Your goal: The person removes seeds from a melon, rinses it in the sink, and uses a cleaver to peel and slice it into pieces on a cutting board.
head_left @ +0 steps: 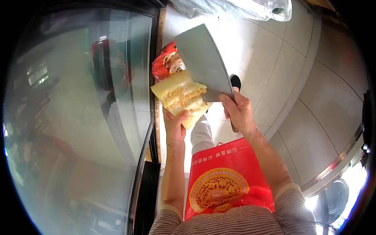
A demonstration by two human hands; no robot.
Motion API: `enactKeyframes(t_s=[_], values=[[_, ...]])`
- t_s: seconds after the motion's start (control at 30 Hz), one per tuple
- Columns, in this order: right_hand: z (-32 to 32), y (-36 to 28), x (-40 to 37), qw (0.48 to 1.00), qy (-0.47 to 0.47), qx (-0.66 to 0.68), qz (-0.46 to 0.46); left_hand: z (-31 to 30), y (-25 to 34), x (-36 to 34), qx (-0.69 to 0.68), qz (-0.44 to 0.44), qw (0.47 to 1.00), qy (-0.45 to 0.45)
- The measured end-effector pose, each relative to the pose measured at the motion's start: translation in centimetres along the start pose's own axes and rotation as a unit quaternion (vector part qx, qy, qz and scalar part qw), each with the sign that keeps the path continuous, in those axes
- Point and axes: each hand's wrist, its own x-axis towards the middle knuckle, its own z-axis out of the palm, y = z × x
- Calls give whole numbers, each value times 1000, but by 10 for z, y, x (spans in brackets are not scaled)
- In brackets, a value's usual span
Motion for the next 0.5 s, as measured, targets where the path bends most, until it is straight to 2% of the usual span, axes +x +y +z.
enactKeyframes(t_s=[0.07,0.17,0.27,0.3,0.4,0.5], values=[[1,-10,7,1000,-4,-18,-11,-2,-4,1,1,1,1000,5],[1,-7,16,994,-47,88,48,4,-5,5,10,12,1000,6],[15,5,24,984,-30,148,98,5,-12,7,10,14,1000,25],[19,13,26,988,-28,133,67,5,-16,9,7,13,999,32],[27,17,26,993,-9,107,55,7,-26,15,-19,34,998,49],[22,41,32,999,-3,22,-41,9,-32,25,0,51,994,96]])
